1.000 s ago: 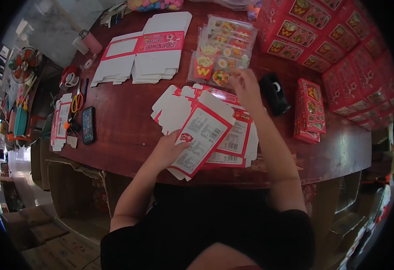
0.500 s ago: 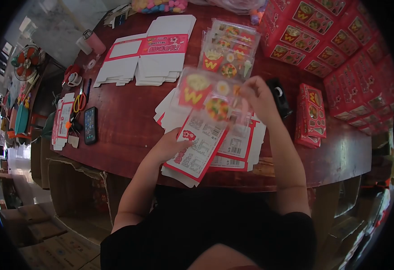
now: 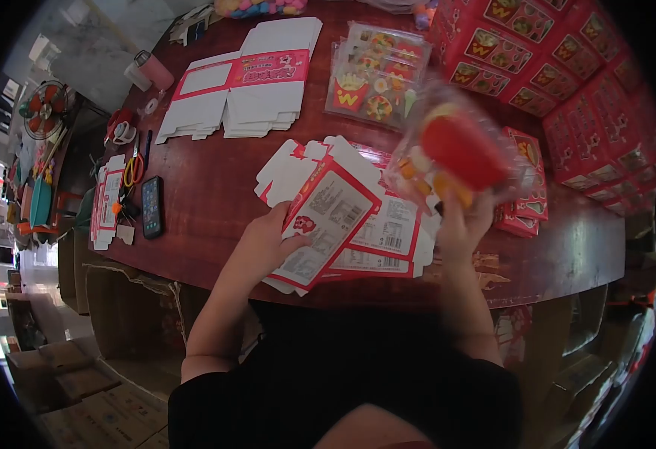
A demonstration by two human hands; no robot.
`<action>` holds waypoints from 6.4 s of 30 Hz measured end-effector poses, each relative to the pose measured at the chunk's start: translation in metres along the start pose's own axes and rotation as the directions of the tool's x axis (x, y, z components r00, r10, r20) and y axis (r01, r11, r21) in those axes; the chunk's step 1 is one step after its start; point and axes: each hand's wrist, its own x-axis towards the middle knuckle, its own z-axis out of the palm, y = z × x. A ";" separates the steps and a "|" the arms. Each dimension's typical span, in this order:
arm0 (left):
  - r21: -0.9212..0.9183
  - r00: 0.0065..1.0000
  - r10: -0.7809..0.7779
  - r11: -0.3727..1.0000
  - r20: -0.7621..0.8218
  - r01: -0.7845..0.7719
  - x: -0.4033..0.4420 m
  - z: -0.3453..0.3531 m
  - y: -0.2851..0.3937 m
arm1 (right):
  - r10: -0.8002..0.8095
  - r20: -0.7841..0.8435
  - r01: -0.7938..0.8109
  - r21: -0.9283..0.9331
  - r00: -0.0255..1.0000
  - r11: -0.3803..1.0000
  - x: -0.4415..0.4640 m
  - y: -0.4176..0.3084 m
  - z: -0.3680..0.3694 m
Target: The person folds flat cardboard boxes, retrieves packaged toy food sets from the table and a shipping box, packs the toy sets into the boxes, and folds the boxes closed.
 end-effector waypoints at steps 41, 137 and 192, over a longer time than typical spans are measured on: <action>0.409 0.833 0.308 0.906 -0.460 -0.108 0.052 -0.038 -0.081 | 0.619 0.289 0.114 -0.945 0.730 0.307 0.009 0.032 -0.031; -0.303 0.992 0.120 0.945 -0.029 -0.123 0.014 0.035 -0.021 | 0.706 -0.031 -0.508 0.671 0.708 0.539 0.038 0.054 -0.006; -0.342 0.979 0.203 0.920 -0.002 -0.191 -0.006 0.012 -0.045 | 0.387 0.351 -0.376 -0.102 0.853 0.921 0.078 0.016 -0.010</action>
